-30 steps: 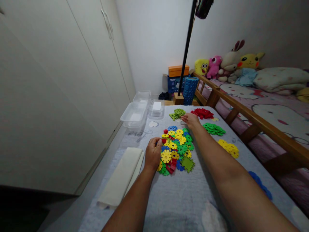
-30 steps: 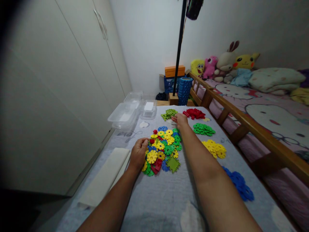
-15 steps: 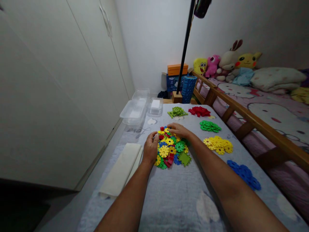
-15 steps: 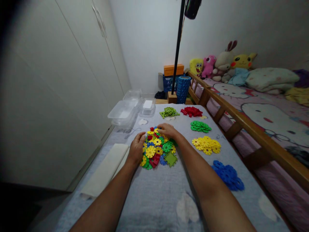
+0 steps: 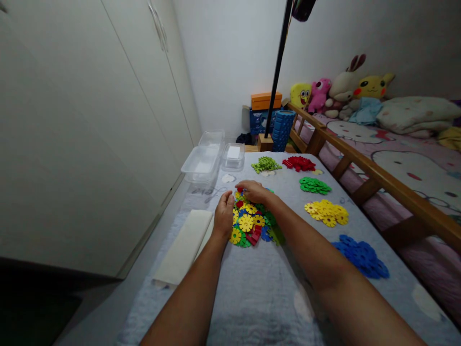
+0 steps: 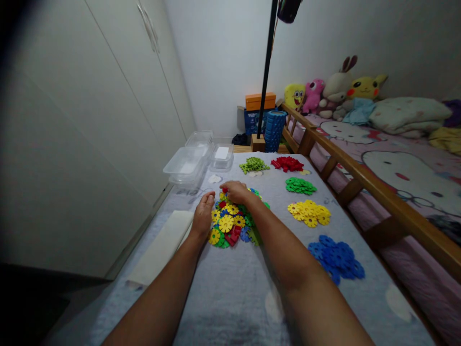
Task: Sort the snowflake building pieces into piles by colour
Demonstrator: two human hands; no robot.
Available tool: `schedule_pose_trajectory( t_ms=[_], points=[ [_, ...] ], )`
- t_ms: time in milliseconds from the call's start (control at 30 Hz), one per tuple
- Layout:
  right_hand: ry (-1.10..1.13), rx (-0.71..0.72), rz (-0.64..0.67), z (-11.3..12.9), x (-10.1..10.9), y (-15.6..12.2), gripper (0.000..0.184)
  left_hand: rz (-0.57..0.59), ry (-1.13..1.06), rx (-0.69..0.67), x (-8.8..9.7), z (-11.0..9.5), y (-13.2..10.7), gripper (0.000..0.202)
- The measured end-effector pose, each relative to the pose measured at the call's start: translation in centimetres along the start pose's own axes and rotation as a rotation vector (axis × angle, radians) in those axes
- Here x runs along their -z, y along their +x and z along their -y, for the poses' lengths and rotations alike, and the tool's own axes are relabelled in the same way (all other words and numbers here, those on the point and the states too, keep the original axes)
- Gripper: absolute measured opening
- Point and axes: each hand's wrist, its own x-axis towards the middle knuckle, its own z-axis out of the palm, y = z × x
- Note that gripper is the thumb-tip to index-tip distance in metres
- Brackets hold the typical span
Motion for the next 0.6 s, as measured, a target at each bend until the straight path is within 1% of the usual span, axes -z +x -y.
schedule_pose_trajectory(
  t_ms=[33, 100, 167, 233, 267, 333, 400, 500, 600],
  points=[
    [-0.029, -0.018, 0.009, 0.3, -0.3, 0.4, 0.046, -0.001, -0.007, 0.002, 0.0, 0.1, 0.1, 0.043],
    [-0.06, -0.049, -0.012, 0.3, -0.8, 1.1, 0.036, -0.002, -0.012, 0.009, 0.0, 0.3, 0.1, 0.043],
    [-0.013, -0.052, -0.1, -0.3, -1.0, 1.3, 0.029, -0.005, -0.011, 0.018, 0.0, 0.3, 0.0, 0.042],
    [0.132, -0.051, -0.216, -1.8, -0.8, 1.1, 0.028, -0.003, -0.02, 0.031, -0.1, 0.2, -0.1, 0.042],
    [0.218, -0.065, -0.276, -2.8, -0.5, 0.9, 0.028, -0.002, -0.023, 0.04, -0.1, 0.1, -0.2, 0.043],
    [0.362, -0.138, -0.39, -5.5, 0.6, 0.3, 0.023, 0.004, -0.018, 0.057, -0.3, -0.3, -0.4, 0.043],
    [0.419, -0.251, -0.489, -8.8, 2.1, -0.4, 0.016, 0.008, 0.002, 0.067, -0.3, -0.6, -0.5, 0.042],
    [0.473, -0.436, -0.593, -14.0, 4.8, -1.7, 0.015, -0.005, 0.057, 0.069, -0.4, -1.1, -0.8, 0.038],
    [0.52, -0.584, -0.768, -18.4, 6.9, -2.7, 0.019, 0.013, 0.085, 0.077, -0.5, -1.4, -1.0, 0.038]
  ],
)
